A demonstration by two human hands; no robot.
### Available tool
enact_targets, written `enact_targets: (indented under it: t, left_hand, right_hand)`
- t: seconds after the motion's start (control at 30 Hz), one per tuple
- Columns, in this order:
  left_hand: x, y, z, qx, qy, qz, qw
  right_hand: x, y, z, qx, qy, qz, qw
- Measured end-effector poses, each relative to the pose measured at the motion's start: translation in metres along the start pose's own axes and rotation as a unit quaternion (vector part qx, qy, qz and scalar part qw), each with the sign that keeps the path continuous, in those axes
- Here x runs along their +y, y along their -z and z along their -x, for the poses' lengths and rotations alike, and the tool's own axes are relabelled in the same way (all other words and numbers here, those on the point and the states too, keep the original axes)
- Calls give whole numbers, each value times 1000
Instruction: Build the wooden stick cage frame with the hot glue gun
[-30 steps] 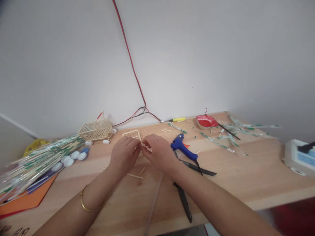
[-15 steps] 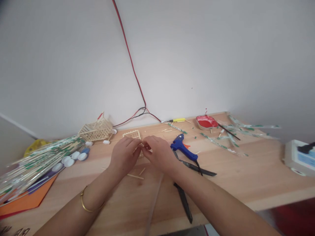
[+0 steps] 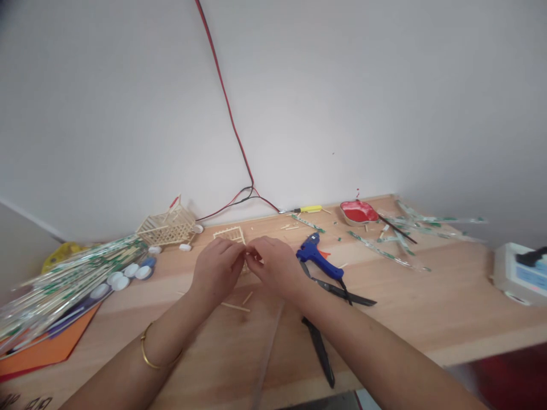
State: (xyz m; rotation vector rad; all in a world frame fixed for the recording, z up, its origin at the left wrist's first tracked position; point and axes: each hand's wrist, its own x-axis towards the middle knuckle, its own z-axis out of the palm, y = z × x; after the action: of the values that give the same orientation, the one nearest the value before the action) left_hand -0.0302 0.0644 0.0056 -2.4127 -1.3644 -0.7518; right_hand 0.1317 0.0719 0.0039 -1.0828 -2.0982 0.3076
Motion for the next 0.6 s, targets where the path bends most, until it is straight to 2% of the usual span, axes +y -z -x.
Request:
enact_targets:
  t: [0.23,0.6]
  left_hand:
    - [0,0,0,-13,37,4,999]
    - [2,1,1,-30,24,16,999]
  right_hand:
    - [3,0,1,9,1,-12,1000]
    - [1,1,2,9,9,-8,1000]
